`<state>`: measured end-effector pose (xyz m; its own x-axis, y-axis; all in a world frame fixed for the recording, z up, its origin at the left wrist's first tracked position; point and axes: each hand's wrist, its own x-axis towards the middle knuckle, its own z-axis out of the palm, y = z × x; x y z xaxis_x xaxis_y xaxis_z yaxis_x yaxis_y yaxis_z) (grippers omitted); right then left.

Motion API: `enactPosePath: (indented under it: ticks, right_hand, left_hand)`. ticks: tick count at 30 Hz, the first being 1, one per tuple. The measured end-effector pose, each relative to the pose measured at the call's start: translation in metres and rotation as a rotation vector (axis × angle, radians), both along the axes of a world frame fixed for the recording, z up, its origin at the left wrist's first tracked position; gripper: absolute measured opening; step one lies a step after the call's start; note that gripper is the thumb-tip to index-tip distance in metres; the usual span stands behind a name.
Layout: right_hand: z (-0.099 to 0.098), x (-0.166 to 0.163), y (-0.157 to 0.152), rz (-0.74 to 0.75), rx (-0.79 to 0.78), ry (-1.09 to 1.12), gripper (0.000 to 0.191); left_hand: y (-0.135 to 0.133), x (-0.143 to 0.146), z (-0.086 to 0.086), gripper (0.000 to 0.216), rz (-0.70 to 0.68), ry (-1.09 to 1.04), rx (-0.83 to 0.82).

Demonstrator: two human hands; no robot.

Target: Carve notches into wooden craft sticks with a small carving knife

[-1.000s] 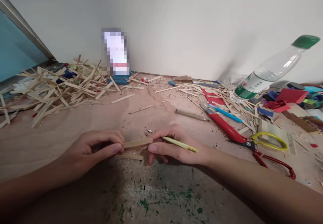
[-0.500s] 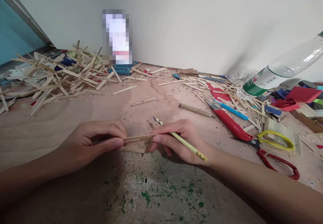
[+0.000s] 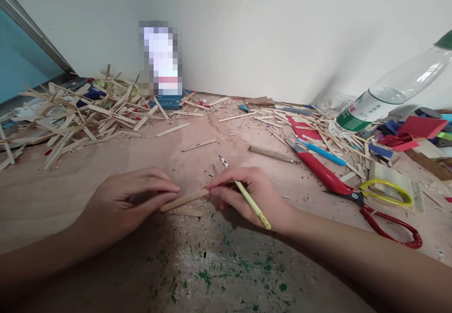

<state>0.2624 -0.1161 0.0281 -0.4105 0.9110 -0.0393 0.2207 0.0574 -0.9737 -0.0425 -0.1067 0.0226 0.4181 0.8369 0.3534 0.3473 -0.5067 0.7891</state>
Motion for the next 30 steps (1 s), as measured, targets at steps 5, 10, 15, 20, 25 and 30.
enactPosePath:
  ticks: [5, 10, 15, 20, 25, 30]
  right_hand:
    - [0.002, 0.002, 0.003, -0.081, -0.024, 0.015, 0.034]
    - [0.003, -0.001, 0.002, -0.115, -0.017, 0.008, 0.042]
    - [0.002, -0.001, -0.002, -0.167, 0.059, -0.011, 0.034]
    - [-0.007, 0.000, -0.002, -0.304, 0.146, -0.011, 0.028]
    - [-0.010, -0.004, 0.000, -0.332, 0.099, 0.079, 0.043]
    - [-0.001, -0.003, -0.003, -0.273, 0.028, 0.084, 0.076]
  left_hand:
    - [-0.002, -0.001, -0.006, 0.024, 0.056, 0.019, -0.033]
    - [-0.001, -0.005, 0.000, 0.029, 0.052, 0.062, -0.098]
    - [0.003, -0.003, -0.001, 0.020, 0.026, 0.148, -0.071]
    - [0.007, -0.005, -0.007, 0.022, -0.005, 0.250, 0.068]
    - [0.002, -0.006, -0.012, 0.025, -0.004, 0.328, 0.259]
    - [-0.008, -0.015, -0.015, 0.033, -0.020, 0.412, 0.451]
